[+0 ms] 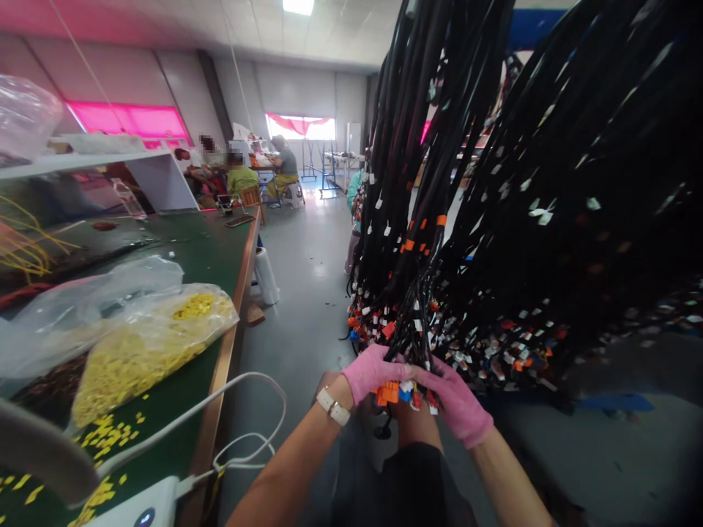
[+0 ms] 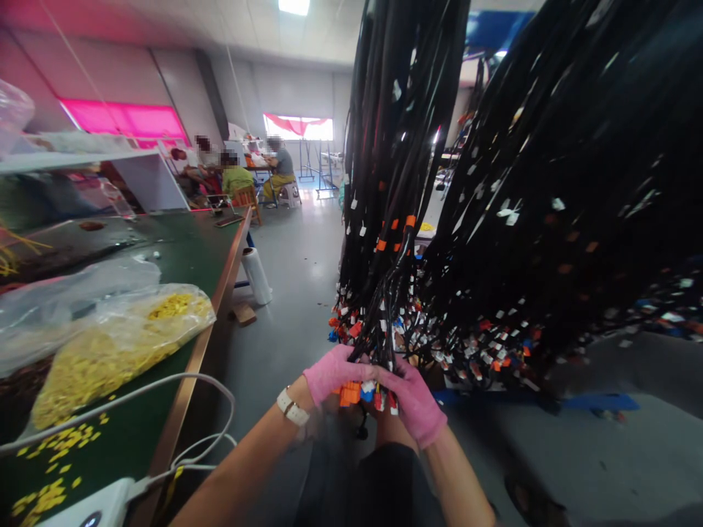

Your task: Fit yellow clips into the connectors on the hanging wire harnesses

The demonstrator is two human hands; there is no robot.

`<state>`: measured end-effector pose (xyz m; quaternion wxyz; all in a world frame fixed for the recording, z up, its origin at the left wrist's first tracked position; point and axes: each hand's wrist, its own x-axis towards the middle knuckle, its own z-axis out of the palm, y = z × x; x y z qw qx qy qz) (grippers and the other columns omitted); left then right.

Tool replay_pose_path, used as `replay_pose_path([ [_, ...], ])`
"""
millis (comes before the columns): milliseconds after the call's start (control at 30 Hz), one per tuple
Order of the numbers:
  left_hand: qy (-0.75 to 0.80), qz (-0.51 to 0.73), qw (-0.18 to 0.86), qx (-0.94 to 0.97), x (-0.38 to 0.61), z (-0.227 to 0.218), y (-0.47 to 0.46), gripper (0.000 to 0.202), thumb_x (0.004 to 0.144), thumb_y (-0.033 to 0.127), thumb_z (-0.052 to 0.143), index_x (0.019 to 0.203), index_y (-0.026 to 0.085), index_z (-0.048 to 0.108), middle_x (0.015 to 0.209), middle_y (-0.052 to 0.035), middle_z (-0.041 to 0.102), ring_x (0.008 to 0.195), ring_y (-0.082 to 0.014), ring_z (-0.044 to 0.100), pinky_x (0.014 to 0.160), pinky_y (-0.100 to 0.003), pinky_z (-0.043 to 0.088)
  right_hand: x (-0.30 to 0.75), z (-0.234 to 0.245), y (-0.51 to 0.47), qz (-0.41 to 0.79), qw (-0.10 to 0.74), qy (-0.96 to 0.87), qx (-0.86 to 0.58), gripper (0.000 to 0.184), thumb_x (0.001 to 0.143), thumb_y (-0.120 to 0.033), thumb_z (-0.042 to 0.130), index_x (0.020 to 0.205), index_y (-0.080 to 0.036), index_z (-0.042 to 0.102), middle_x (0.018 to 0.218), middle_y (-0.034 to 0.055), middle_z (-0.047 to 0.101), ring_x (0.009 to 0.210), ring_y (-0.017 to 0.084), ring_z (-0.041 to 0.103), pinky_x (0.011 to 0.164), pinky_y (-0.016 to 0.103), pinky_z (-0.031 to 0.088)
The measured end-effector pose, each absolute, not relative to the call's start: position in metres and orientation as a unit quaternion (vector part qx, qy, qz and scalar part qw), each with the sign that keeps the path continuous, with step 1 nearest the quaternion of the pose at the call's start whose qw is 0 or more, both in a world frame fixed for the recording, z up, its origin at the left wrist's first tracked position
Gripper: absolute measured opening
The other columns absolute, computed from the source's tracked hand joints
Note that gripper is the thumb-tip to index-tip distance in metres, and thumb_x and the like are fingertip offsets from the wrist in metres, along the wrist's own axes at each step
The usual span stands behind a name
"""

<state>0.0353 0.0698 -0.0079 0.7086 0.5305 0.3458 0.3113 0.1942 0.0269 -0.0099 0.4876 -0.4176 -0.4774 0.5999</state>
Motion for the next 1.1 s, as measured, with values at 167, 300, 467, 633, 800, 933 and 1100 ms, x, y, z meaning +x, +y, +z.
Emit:
replay_pose_path([
  [167, 0.325, 0.304, 0.754, 0.483, 0.02, -0.003, 0.076, 0.042, 0.054, 0.039, 0.079, 0.076, 0.009, 0.061, 0.071, -0.0037, 0.059, 0.061, -0.012, 0.054, 0.062, -0.025, 0.045, 0.202, -0.007, 0.025, 0.611, 0.463, -0.506, -0.395, 0.032, 0.078, -0.032, 0.061, 0.109, -0.021, 0.062, 0.092, 0.0062, 0.067, 0.079, 0.02, 0.06, 0.073, 0.033, 0.047],
  [300, 0.339, 0.3, 0.735, 0.505, 0.006, -0.004, 0.085, 0.042, 0.055, 0.041, 0.078, 0.076, 0.009, 0.062, 0.072, -0.0044, 0.061, 0.063, -0.0129, 0.055, 0.065, -0.026, 0.044, 0.209, 0.002, 0.02, 0.582, 0.439, -0.569, -0.38, 0.031, 0.081, -0.033, 0.059, 0.109, -0.019, 0.061, 0.093, 0.0054, 0.064, 0.081, 0.019, 0.056, 0.077, 0.032, 0.044],
  [467, 0.354, 0.302, 0.719, 0.516, -0.008, -0.009, 0.095, 0.042, 0.059, 0.043, 0.076, 0.08, 0.01, 0.062, 0.071, -0.0033, 0.061, 0.062, -0.0115, 0.054, 0.064, -0.025, 0.043, 0.213, 0.002, 0.015, 0.589, 0.411, -0.584, -0.378, 0.034, 0.082, -0.034, 0.057, 0.112, -0.019, 0.06, 0.086, 0.0043, 0.063, 0.074, 0.016, 0.055, 0.069, 0.029, 0.045],
  [633, 0.33, 0.301, 0.727, 0.521, -0.02, -0.006, 0.099, 0.039, 0.062, 0.044, 0.073, 0.076, 0.009, 0.062, 0.075, -0.0059, 0.063, 0.067, -0.0134, 0.057, 0.067, -0.024, 0.045, 0.226, -0.014, 0.018, 0.571, 0.464, -0.502, -0.455, 0.034, 0.076, -0.035, 0.065, 0.107, -0.02, 0.065, 0.093, 0.0062, 0.066, 0.085, 0.02, 0.059, 0.079, 0.035, 0.048],
  [800, 0.263, 0.263, 0.751, 0.546, -0.021, 0.001, 0.091, 0.044, 0.072, 0.049, 0.059, 0.076, 0.006, 0.066, 0.075, -0.0119, 0.065, 0.068, -0.0161, 0.059, 0.069, -0.026, 0.047, 0.242, -0.03, 0.026, 0.512, 0.503, -0.474, -0.51, 0.035, 0.07, -0.038, 0.07, 0.099, -0.019, 0.069, 0.095, 0.0064, 0.069, 0.091, 0.023, 0.062, 0.087, 0.04, 0.048],
  [933, 0.235, 0.276, 0.768, 0.529, -0.011, -0.001, 0.08, 0.038, 0.069, 0.045, 0.062, 0.075, 0.007, 0.065, 0.075, -0.011, 0.064, 0.067, -0.0159, 0.059, 0.068, -0.025, 0.046, 0.244, -0.037, 0.03, 0.476, 0.504, -0.484, -0.534, 0.035, 0.069, -0.041, 0.07, 0.096, -0.019, 0.07, 0.098, 0.0068, 0.07, 0.098, 0.026, 0.061, 0.092, 0.044, 0.045],
  [1100, 0.301, 0.312, 0.749, 0.5, 0.008, -0.004, 0.071, 0.028, 0.062, 0.036, 0.069, 0.068, 0.011, 0.059, 0.065, -0.0046, 0.061, 0.058, -0.0125, 0.057, 0.059, -0.024, 0.045, 0.228, -0.027, 0.022, 0.414, 0.494, -0.516, -0.565, 0.043, 0.069, -0.038, 0.069, 0.108, -0.021, 0.063, 0.113, 0.0075, 0.065, 0.107, 0.026, 0.057, 0.098, 0.044, 0.039],
])
